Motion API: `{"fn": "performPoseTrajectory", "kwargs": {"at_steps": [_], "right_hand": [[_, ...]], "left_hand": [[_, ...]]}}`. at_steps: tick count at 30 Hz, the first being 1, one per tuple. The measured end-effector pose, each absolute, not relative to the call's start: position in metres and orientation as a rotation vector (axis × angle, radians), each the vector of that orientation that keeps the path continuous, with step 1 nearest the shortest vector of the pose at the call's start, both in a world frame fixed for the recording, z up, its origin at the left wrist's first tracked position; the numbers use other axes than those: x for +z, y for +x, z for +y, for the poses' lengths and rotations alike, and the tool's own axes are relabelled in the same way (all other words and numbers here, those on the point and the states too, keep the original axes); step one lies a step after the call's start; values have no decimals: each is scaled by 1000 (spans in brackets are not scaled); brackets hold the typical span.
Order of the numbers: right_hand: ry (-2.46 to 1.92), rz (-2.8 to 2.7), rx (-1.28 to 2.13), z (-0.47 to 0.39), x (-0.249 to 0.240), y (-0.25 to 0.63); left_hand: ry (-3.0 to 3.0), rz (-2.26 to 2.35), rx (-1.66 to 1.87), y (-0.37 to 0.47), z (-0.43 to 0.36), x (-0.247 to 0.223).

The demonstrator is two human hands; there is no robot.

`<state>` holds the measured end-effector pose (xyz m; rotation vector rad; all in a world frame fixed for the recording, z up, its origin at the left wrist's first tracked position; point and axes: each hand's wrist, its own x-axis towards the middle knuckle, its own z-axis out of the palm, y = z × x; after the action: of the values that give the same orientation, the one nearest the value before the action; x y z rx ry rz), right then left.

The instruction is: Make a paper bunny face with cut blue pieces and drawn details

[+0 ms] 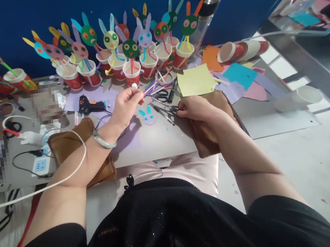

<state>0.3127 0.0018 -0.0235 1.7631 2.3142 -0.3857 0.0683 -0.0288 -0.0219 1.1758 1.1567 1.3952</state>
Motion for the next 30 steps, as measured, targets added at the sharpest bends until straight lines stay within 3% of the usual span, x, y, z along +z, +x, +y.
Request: {"fn": "performPoseTrajectory", "kwargs": {"at_steps": [4, 12, 18, 24, 30], "right_hand": [[1836, 2454, -702, 4, -20, 319], [1894, 2482, -2028, 20, -6, 310], [1492, 2407, -2634, 18, -19, 278], [1439, 2101, -2956, 10, -34, 270], [1448, 2075, -2959, 3, -33, 272]], "left_hand": [[1096, 1139, 1423, 66, -17, -14], [1050, 1069, 1287, 47, -15, -17], [1014, 1108, 1195, 47, -14, -38], [1024, 1104, 1250, 50, -17, -50], [1053, 1163, 1182, 61, -26, -39]]}}
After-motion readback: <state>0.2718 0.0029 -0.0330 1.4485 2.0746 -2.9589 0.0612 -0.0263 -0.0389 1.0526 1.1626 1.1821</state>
